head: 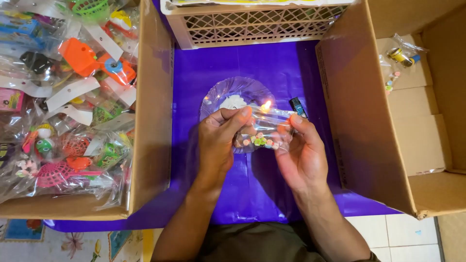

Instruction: Manually sealing small plastic bags containing toys and trinkets by heating the edges over a candle flame.

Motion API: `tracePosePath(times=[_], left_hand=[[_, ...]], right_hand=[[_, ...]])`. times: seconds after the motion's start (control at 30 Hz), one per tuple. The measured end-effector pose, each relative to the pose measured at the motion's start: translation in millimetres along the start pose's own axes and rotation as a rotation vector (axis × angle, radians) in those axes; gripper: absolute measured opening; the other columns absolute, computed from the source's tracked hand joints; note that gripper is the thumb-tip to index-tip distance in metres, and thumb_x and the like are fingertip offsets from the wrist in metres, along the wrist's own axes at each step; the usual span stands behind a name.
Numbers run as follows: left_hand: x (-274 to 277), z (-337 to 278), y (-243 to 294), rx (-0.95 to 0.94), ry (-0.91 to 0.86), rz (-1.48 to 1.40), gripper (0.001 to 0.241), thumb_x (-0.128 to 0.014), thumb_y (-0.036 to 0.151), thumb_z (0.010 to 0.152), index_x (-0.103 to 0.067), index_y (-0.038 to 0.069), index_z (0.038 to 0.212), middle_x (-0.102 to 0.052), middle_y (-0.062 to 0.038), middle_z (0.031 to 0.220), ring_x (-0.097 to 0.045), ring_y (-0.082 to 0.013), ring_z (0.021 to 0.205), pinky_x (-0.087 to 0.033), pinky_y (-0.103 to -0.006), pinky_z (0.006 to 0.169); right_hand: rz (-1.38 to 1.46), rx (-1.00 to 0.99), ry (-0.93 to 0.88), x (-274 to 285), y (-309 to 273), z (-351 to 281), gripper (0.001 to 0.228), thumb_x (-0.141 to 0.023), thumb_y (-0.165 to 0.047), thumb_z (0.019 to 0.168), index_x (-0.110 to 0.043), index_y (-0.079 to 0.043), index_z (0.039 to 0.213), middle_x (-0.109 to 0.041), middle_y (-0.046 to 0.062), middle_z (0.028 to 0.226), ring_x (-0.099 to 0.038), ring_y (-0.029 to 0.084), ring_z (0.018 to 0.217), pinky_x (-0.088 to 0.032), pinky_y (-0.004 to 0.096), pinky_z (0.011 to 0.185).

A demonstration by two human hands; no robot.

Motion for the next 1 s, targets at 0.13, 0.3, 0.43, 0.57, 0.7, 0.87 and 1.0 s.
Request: tracePosePath(times=[0.13,0.3,0.43,0.57,0.7,0.87,1.0], left_hand=[[7,2,1,-0.011,0.008,-0.016,0.023,-0.088,0.011,0.078,-0.068,-0.001,0.077,-0.071,-0.020,0.066,-0.065,-0.0142,0.047,-0.038,-0.0169,0.032],[19,3,4,-0.028,0.033,-0.032,0.023,-0.087,0.010,0.078,-0.068,-0.002,0.077,-0.070,-0.020,0.065,-0.063,-0.0138,0.047,-0.038,-0.0171,0.032],[29,-1,14,-0.104,0.035,-0.002,0.021,-0.085,0.008,0.080,-0.068,-0.004,0.080,-0.070,-0.020,0.065,-0.057,-0.0116,0.042,-0.038,-0.0214,0.031],[38,-19,36,-0.232,0.024,0.168,0.021,-0.087,0.005,0.078,-0.068,-0.005,0.083,-0.071,-0.021,0.064,-0.056,-0.0119,0.039,-0.040,-0.0207,0.033],[39,-33,50,-0.310,-0.021,0.245,0.020,-0.087,0.000,0.077,-0.069,-0.004,0.084,-0.073,-0.018,0.065,-0.061,-0.0101,0.046,-0.045,-0.0191,0.039],[42,-37,50,-0.376,-0.098,0.206,0.018,-0.086,-0.002,0.077,-0.070,-0.005,0.085,-0.076,-0.020,0.072,-0.073,-0.0183,0.057,-0.053,-0.0213,0.046],[38,-37,52,-0.353,-0.080,0.245,0.016,-0.083,0.000,0.081,-0.070,-0.006,0.088,-0.076,-0.021,0.072,-0.074,-0.0193,0.058,-0.052,-0.0212,0.046]], right_hand=[[-0.010,-0.004,-0.008,-1,6,3,0.016,-0.070,-0.006,0.091,-0.063,-0.009,0.077,-0.055,0.005,0.072,-0.056,0.014,0.064,-0.048,0.029,0.061],[-0.016,-0.032,-0.032,-6,13,4,0.015,-0.071,-0.007,0.091,-0.065,-0.007,0.077,-0.060,0.005,0.073,-0.060,0.014,0.065,-0.050,0.029,0.063],[-0.045,0.000,-0.134,-22,20,-8,0.019,-0.068,-0.009,0.092,-0.061,-0.009,0.075,-0.052,0.001,0.069,-0.050,0.010,0.062,-0.045,0.025,0.058],[-0.199,0.165,-0.195,-27,15,-20,0.016,-0.068,-0.007,0.093,-0.059,-0.007,0.080,-0.058,0.006,0.078,-0.057,0.012,0.069,-0.051,0.026,0.067],[-0.259,0.331,-0.354,-31,11,-33,0.013,-0.069,-0.004,0.094,-0.058,-0.001,0.090,-0.058,0.015,0.094,-0.064,0.020,0.082,-0.058,0.031,0.078],[-0.349,0.454,-0.508,-29,3,-39,0.017,-0.067,-0.012,0.097,-0.055,0.001,0.096,-0.050,0.013,0.088,-0.049,0.015,0.071,-0.050,0.028,0.068],[-0.356,0.493,-0.519,-26,-1,-37,0.015,-0.064,-0.010,0.098,-0.056,0.003,0.099,-0.051,0.016,0.088,-0.046,0.016,0.067,-0.045,0.030,0.064]])
Point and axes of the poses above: each hand's wrist, its own z-axis towards the middle knuckle, its own x-axis out of the back of the hand, y = z × x, the point moved 5 cm from there along z, towards the middle knuckle
